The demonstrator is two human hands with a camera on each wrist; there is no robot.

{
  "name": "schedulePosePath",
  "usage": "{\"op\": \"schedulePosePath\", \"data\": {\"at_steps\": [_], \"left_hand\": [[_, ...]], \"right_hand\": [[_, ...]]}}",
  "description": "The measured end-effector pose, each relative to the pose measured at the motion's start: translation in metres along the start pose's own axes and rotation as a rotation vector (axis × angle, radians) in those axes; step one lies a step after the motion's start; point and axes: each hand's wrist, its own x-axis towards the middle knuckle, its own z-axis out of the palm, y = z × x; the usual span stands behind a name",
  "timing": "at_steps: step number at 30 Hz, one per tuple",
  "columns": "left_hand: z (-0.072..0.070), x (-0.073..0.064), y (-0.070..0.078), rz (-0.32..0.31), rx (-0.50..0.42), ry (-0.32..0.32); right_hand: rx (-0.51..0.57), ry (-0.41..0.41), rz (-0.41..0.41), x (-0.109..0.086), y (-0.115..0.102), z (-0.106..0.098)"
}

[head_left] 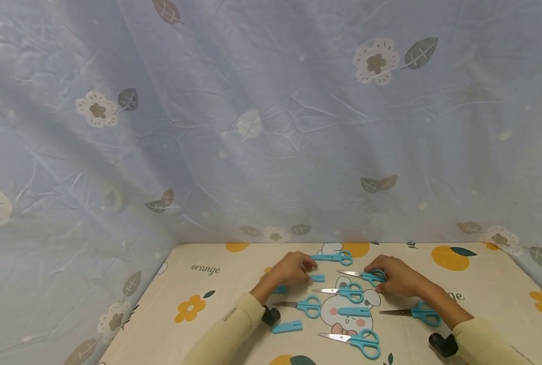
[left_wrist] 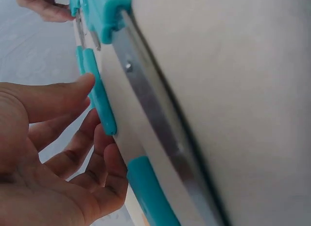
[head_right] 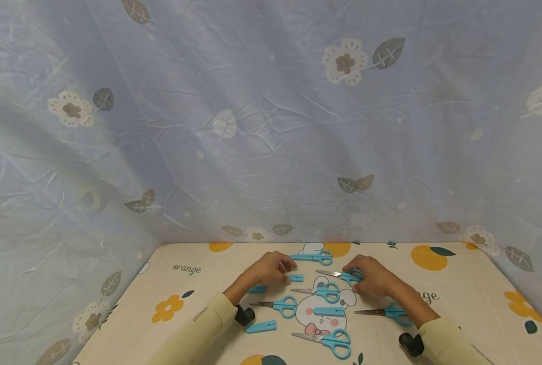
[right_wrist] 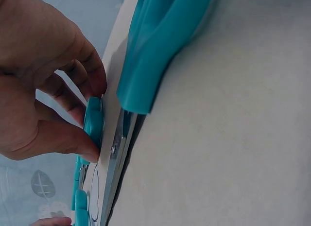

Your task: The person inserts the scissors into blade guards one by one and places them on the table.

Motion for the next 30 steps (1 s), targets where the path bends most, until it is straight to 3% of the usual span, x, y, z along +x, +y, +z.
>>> {"op": "schedulePosePath", "data": {"at_steps": [16, 30], "left_hand": [[0.006, -0.001, 0.008, 0.015, 0.091, 0.024], [0.004, -0.006, 0.016, 0.018, 0.083, 0.004]], "right_hand": [[-0.040, -0.034, 0.057, 0.004, -0.009, -0.001], [0.091, -0.075, 0.081, 0.008, -0.003, -0.006]]}}
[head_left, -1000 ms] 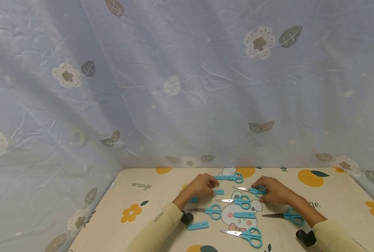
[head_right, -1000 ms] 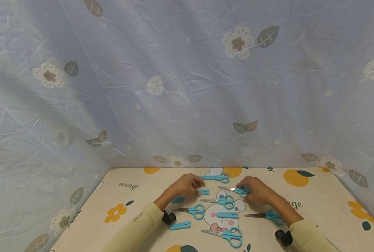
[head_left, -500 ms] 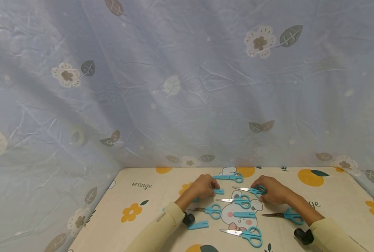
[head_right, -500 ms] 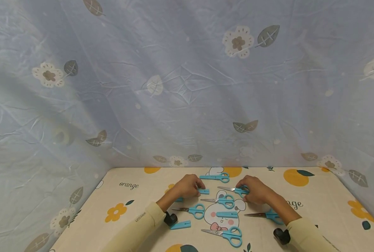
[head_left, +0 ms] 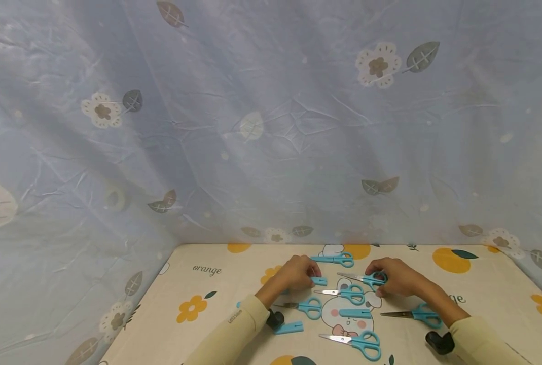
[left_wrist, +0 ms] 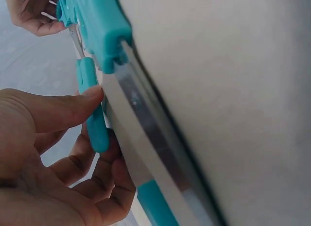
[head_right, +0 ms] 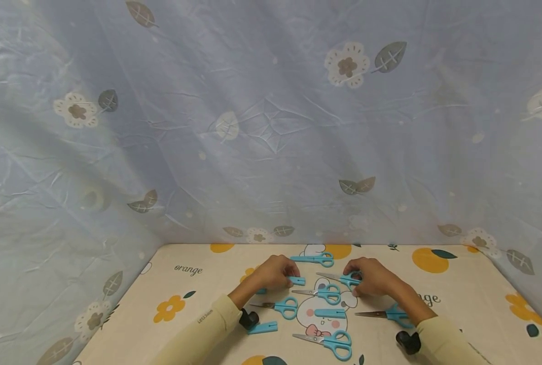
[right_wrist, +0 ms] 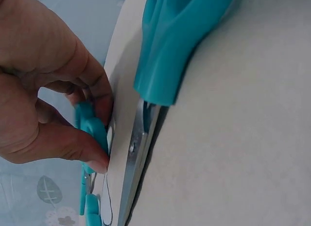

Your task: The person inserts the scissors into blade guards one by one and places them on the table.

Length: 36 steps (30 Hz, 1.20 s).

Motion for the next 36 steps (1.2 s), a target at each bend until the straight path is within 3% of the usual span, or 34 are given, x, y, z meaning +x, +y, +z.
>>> {"op": "schedulePosePath", "data": {"at_steps": [10, 20, 29, 36], "left_hand": [[-0.005, 0.001, 0.001, -0.012, -0.006, -0.006], [-0.010, 0.003, 0.004, -0.024, 0.023, -0.018], [-0.015, -0.002, 0.001, 0.017, 0.034, -0.009], [-0.017, -0.003, -0.010, -0.014, -0.070, -0.015]], "right_hand": [[0.024, 0.055, 0.059, -0.003, -0.001, -0.001], [-0.007, 0.082, 0.014, -0.006, 0.000, -0.004], [0.083, 0.106, -0.016, -0.008, 0.009, -0.002], [0.256, 0.119, 0.021, -0.011, 0.012, -0.002]]}}
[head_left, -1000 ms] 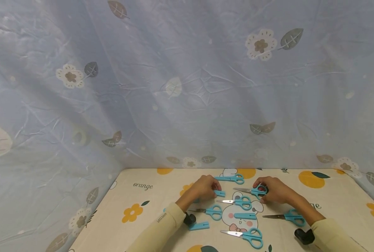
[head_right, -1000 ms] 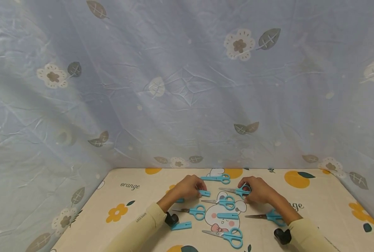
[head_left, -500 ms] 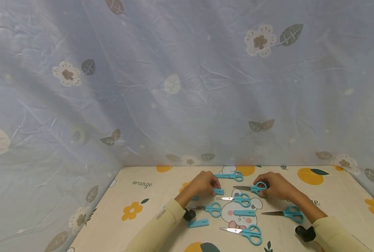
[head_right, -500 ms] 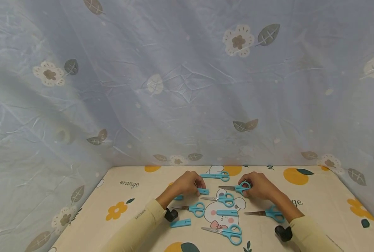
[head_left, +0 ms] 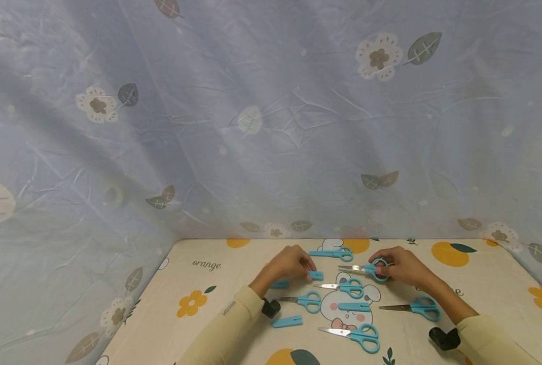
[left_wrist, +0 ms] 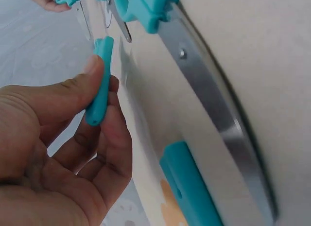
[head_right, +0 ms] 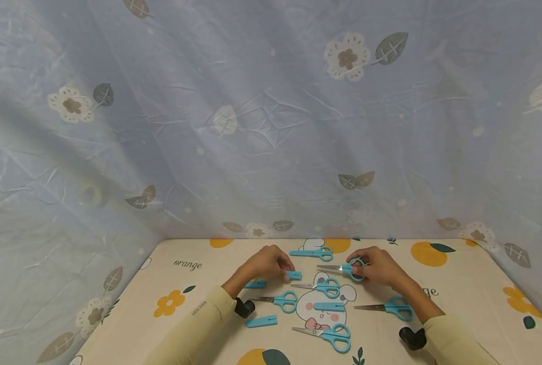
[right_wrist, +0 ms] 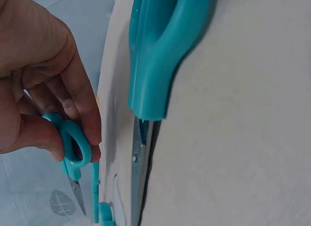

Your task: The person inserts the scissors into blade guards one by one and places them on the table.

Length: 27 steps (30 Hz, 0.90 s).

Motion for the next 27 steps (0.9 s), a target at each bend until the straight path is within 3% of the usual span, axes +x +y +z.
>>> {"op": "schedulePosePath", "data": {"at_steps": [8, 15, 27], "left_hand": [[-0.004, -0.004, -0.006, -0.019, -0.212, 0.010], [-0.007, -0.007, -0.005, -0.056, -0.428, -0.027], [-0.015, -0.006, -0.008, -0.098, -0.509, -0.104]], "right_hand": [[0.166, -0.086, 0.058, -0.001, 0.000, -0.005], [0.269, -0.163, 0.080, -0.004, -0.007, -0.007], [0.393, -0.254, 0.106, -0.002, -0.005, -0.008]]}}
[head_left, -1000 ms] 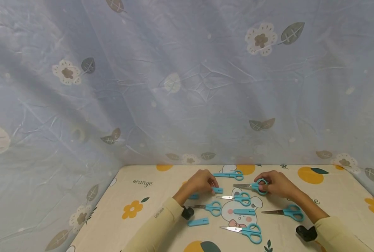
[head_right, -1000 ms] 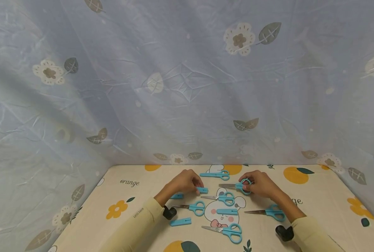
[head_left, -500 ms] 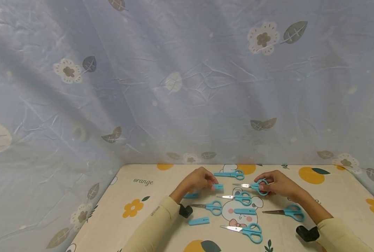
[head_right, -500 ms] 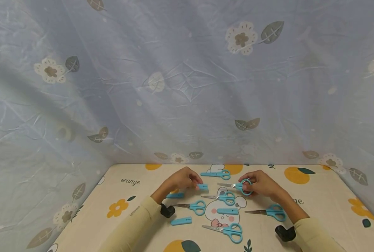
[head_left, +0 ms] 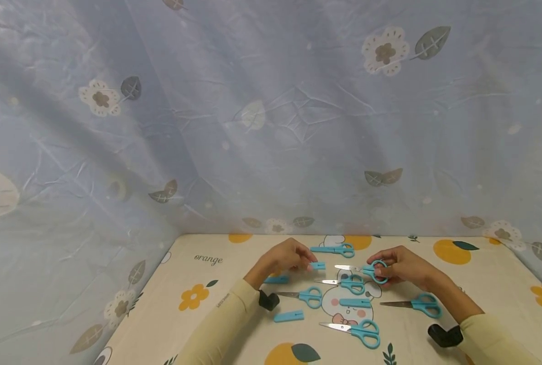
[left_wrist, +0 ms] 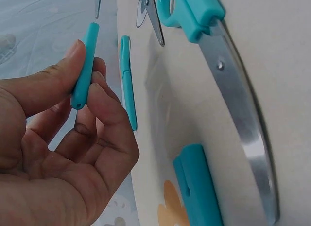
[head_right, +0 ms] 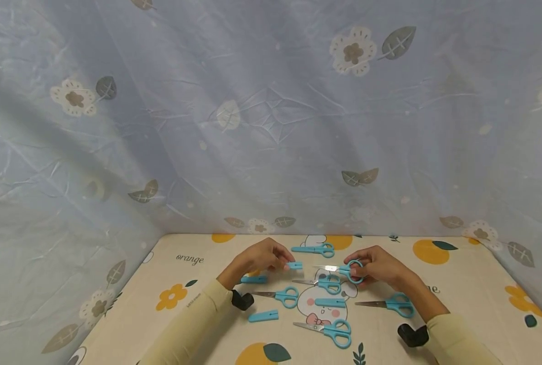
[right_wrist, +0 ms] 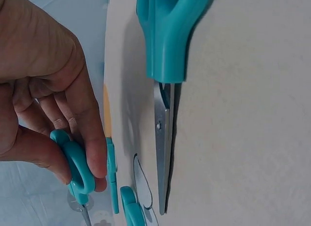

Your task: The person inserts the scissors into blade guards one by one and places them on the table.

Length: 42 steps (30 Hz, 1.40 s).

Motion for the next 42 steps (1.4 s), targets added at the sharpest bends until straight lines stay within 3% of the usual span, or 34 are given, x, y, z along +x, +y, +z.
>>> {"op": "schedulePosePath", "data": {"at_steps": [20, 42], "left_hand": [[0.0005, 0.0031, 0.0034, -0.063, -0.096, -0.038], [0.0020, 0.0009, 0.0044, -0.044, -0.154, -0.109]], "right_hand": [[0.115, -0.062, -0.019, -0.0022, -0.0085, 0.0031], [0.132, -0.084, -0.024, 0.0000, -0.0047, 0.0045]]}}
